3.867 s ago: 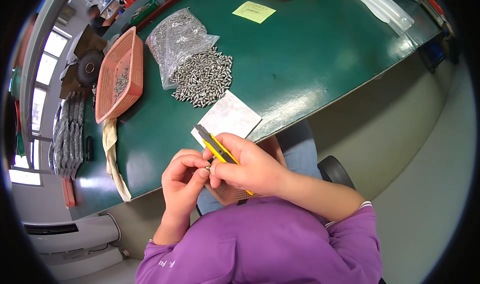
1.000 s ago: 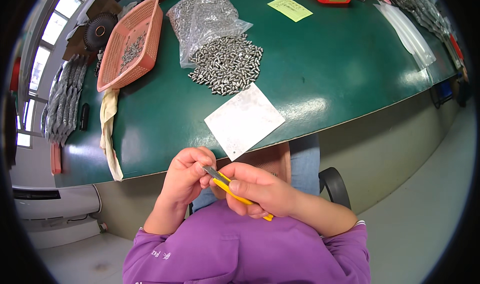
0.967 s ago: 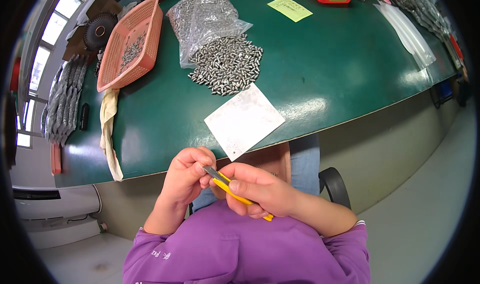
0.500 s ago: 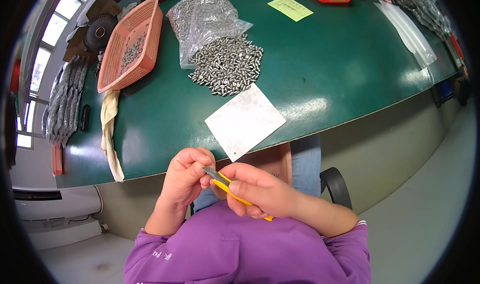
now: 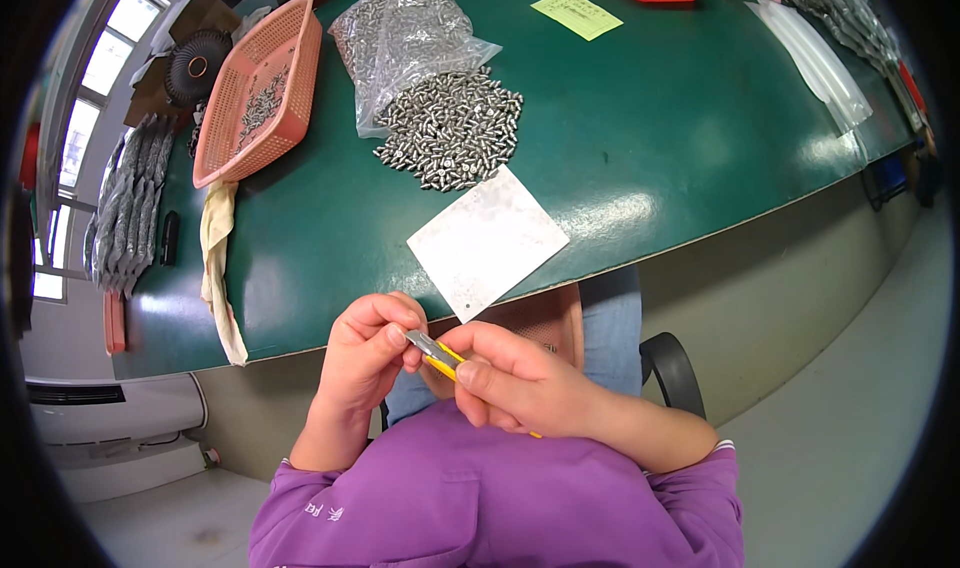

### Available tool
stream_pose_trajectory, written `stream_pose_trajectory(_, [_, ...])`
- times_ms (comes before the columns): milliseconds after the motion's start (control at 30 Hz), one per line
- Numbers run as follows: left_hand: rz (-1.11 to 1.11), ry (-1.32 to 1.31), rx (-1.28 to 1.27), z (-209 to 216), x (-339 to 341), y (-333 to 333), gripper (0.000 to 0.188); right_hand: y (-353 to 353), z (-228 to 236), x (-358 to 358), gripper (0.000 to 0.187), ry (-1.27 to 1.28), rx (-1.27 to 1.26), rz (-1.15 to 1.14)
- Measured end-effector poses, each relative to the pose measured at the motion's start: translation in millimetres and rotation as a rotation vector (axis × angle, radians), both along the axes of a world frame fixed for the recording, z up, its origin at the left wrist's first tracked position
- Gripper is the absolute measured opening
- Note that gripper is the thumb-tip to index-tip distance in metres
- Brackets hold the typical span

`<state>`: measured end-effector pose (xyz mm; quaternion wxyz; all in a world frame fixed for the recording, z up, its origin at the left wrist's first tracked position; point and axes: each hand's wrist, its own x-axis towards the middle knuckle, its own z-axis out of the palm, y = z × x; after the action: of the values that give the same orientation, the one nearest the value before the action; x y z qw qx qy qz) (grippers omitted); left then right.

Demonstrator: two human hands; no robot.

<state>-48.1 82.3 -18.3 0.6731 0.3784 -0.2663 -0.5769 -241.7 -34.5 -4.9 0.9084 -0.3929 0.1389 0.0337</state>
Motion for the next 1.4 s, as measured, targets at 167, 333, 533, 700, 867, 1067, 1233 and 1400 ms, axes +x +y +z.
stream_pose_trajectory(167, [-0.055, -0.041, 0.038, -1, 2, 0, 0.011, -6, -1, -1, 0.039, -0.050, 0.089, 0.058])
stream_pose_trajectory(333, [0.004, 0.064, -0.010, 1, 6, 2, 0.013, -10, 3, -6, 0.039, -0.035, 0.057, -0.014])
stream_pose_trajectory(533, [0.001, -0.036, -0.048, 4, 2, 3, 0.014, 1, 3, -5, 0.034, -0.043, -0.276, -0.104])
stream_pose_trajectory(700, [-0.005, -0.074, -0.040, 3, 5, 5, 0.014, 3, 4, -5, 0.032, -0.035, -0.384, -0.095])
stream_pose_trajectory(867, [0.003, -0.115, -0.016, 6, 4, 5, 0.013, 5, 1, -5, 0.032, -0.053, -0.371, -0.123])
stream_pose_trajectory(1067, [-0.009, -0.186, 0.012, 9, 7, 6, 0.012, 4, 2, -4, 0.032, -0.025, -0.414, -0.100])
stream_pose_trajectory(1233, [-0.043, -0.150, 0.009, 3, 9, 5, 0.012, 0, 1, -4, 0.032, 0.011, -0.162, -0.007])
stream_pose_trajectory(1400, [-0.080, 0.021, -0.030, -4, 5, 3, 0.009, -3, -5, -3, 0.037, -0.049, 0.061, 0.094])
